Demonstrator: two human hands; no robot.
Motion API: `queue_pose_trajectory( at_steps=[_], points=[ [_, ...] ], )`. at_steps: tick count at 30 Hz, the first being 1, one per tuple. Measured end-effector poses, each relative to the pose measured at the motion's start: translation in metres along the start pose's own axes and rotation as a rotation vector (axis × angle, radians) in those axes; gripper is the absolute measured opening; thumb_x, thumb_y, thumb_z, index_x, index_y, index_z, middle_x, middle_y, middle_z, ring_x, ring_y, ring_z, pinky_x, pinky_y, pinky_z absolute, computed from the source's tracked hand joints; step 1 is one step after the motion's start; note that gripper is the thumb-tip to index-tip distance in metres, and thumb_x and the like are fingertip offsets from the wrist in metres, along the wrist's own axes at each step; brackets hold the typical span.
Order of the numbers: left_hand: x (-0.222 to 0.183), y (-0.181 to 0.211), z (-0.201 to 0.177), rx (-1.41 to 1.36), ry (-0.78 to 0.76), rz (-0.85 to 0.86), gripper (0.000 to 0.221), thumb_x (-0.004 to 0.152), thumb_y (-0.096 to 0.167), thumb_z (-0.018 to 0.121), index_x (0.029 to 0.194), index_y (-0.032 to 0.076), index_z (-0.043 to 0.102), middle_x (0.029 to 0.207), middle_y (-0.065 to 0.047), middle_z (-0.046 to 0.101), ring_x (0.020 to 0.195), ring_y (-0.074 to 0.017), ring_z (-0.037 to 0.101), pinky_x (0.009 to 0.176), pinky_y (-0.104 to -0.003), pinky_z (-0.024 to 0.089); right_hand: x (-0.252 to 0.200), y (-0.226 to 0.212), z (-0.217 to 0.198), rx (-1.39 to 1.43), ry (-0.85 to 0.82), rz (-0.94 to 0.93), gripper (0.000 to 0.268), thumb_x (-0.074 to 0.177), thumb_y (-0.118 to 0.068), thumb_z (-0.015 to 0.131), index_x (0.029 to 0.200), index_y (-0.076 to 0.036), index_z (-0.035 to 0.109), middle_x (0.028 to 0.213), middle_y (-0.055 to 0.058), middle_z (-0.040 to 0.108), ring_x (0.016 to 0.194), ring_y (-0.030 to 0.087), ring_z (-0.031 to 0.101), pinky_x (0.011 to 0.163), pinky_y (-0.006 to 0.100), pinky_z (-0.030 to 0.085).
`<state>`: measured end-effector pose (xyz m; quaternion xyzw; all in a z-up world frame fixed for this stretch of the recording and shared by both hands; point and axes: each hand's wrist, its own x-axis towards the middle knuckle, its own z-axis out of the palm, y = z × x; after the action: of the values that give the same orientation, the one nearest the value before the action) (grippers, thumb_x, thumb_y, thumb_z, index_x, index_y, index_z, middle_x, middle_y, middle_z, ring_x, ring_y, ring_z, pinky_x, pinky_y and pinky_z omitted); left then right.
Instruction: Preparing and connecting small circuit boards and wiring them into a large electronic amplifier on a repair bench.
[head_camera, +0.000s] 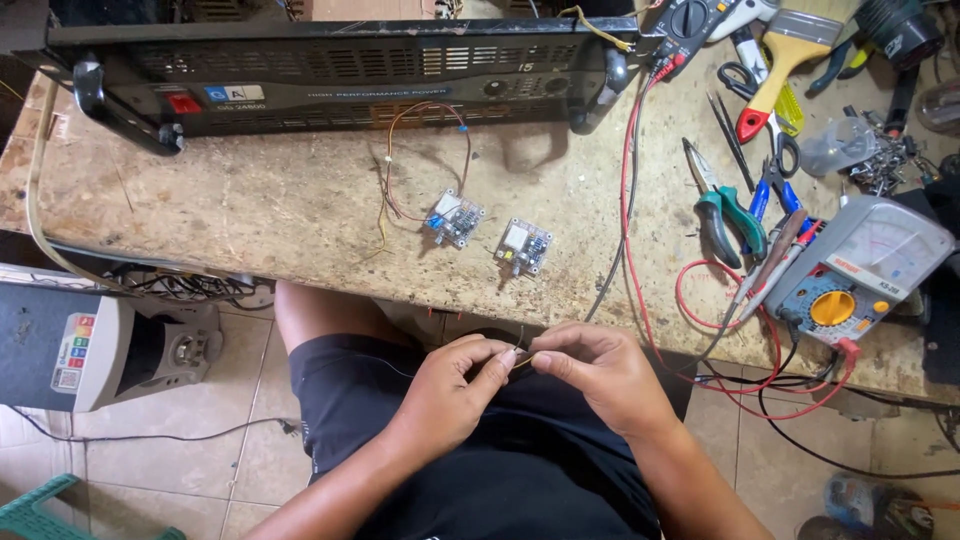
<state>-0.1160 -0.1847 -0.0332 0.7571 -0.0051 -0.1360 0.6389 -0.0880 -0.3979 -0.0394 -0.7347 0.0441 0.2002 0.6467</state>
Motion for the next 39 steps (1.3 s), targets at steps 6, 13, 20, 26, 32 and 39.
queue_pose_trajectory(
  at_steps=[6, 13, 20, 26, 32, 39],
  points=[
    [-0.002, -0.005, 0.003, 0.115, 0.001, 0.061, 0.025, 0.097, 0.030, 0.062, 0.101, 0.013, 0.080, 0.083, 0.001, 0.069, 0.075, -0.0147, 0.067, 0.067, -0.030, 0.050, -0.005, -0.008, 0.002, -0.133, 0.028, -0.124, 0.011, 0.077, -0.002, 0.086, 0.087, -0.001, 0.081, 0.090, 0.010, 0.079, 0.090, 0.015, 0.073, 0.084, 0.025, 0.059],
    [-0.003, -0.001, 0.001, 0.212, -0.085, 0.003, 0.026, 0.096, 0.033, 0.059, 0.095, 0.014, 0.077, 0.083, 0.000, 0.067, 0.074, -0.0180, 0.065, 0.068, -0.034, 0.048, -0.003, -0.014, 0.001, -0.030, -0.155, -0.002, 0.041, 0.084, -0.001, 0.079, 0.124, 0.002, 0.077, 0.093, 0.008, 0.071, 0.086, 0.014, 0.067, 0.080, 0.024, 0.058],
    [-0.005, -0.003, -0.003, 0.242, -0.154, 0.106, 0.024, 0.097, 0.029, 0.059, 0.090, 0.011, 0.073, 0.076, -0.003, 0.062, 0.070, -0.0197, 0.061, 0.065, -0.035, 0.045, -0.001, -0.011, 0.002, -0.109, -0.120, -0.037, 0.021, 0.079, -0.008, 0.084, 0.099, 0.000, 0.083, 0.095, 0.009, 0.079, 0.086, 0.014, 0.075, 0.078, 0.024, 0.061],
    [0.000, 0.001, 0.002, 0.224, -0.139, 0.094, 0.019, 0.097, 0.023, 0.060, 0.093, 0.011, 0.075, 0.080, -0.001, 0.065, 0.073, -0.0155, 0.064, 0.069, -0.030, 0.049, 0.000, -0.021, -0.001, -0.097, -0.111, 0.007, 0.015, 0.080, -0.010, 0.085, 0.094, -0.003, 0.084, 0.087, 0.004, 0.078, 0.080, 0.008, 0.070, 0.072, 0.021, 0.053],
    [0.003, -0.003, 0.008, 0.152, 0.060, 0.133, 0.023, 0.096, 0.023, 0.066, 0.108, 0.008, 0.079, 0.092, -0.003, 0.076, 0.082, -0.0149, 0.073, 0.076, -0.027, 0.055, -0.001, -0.027, 0.004, -0.264, -0.090, -0.224, 0.009, 0.083, -0.011, 0.083, 0.091, -0.006, 0.083, 0.088, 0.005, 0.079, 0.080, 0.012, 0.073, 0.073, 0.023, 0.058],
    [0.002, -0.013, 0.009, 0.071, 0.128, 0.160, 0.024, 0.096, 0.020, 0.068, 0.114, 0.009, 0.079, 0.094, -0.003, 0.074, 0.087, -0.0150, 0.072, 0.082, -0.026, 0.055, 0.001, -0.022, 0.011, -0.347, -0.010, -0.356, 0.011, 0.081, -0.004, 0.082, 0.091, -0.006, 0.083, 0.088, 0.007, 0.079, 0.083, 0.014, 0.074, 0.078, 0.024, 0.060]
  ],
)
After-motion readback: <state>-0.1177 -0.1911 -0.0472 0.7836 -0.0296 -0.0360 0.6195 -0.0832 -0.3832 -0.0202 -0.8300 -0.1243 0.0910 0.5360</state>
